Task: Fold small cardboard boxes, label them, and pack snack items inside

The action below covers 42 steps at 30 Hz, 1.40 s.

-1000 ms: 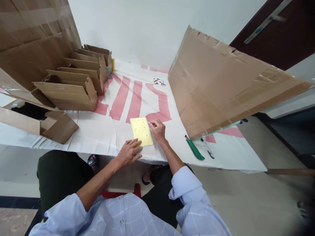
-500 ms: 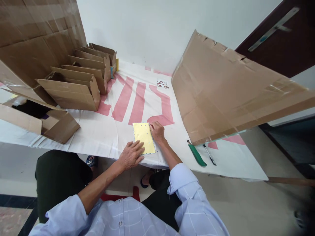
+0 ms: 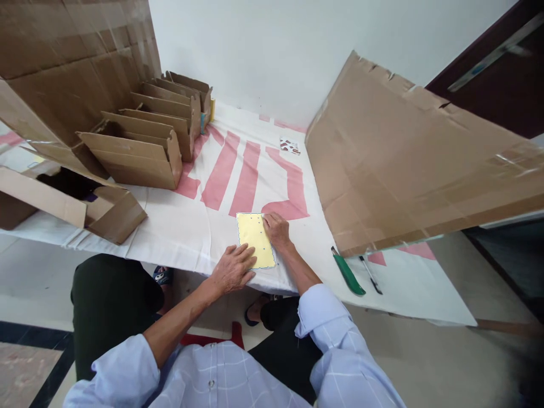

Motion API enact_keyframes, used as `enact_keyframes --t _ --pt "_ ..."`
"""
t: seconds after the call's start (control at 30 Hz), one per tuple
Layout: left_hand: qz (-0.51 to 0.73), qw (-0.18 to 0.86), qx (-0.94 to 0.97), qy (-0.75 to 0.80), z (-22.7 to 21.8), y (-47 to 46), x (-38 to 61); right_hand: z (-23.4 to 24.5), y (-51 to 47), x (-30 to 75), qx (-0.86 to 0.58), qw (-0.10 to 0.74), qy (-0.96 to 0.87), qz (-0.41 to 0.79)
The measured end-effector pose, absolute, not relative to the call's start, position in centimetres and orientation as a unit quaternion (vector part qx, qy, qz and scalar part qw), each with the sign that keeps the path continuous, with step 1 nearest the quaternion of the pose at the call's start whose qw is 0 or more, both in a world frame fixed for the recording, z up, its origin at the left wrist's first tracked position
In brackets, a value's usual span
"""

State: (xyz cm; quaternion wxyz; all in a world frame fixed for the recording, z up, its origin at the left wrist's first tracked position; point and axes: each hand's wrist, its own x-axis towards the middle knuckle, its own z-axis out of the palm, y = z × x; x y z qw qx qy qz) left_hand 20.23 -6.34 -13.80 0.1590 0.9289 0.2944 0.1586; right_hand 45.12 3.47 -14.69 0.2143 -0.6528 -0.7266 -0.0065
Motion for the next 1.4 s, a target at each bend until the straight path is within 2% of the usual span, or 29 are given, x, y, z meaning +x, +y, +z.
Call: enact_keyframes --t 0.67,1.13,1.4 --pt "0.160 0.163 0.927 0.297 -14.2 -6.4 20.4 -13.9 1.9 45.6 -0.585 0.145 -0.798 0.018" --pt "0.152 0.139 0.933 0.295 -14.0 -6.1 20.3 -13.7 2.1 45.0 -0.601 0.174 -0.780 -0.015" --pt "0.156 0.145 0.931 0.295 -13.8 -6.2 20.2 -13.4 3.6 45.2 -0.623 0.190 -0.756 0.058"
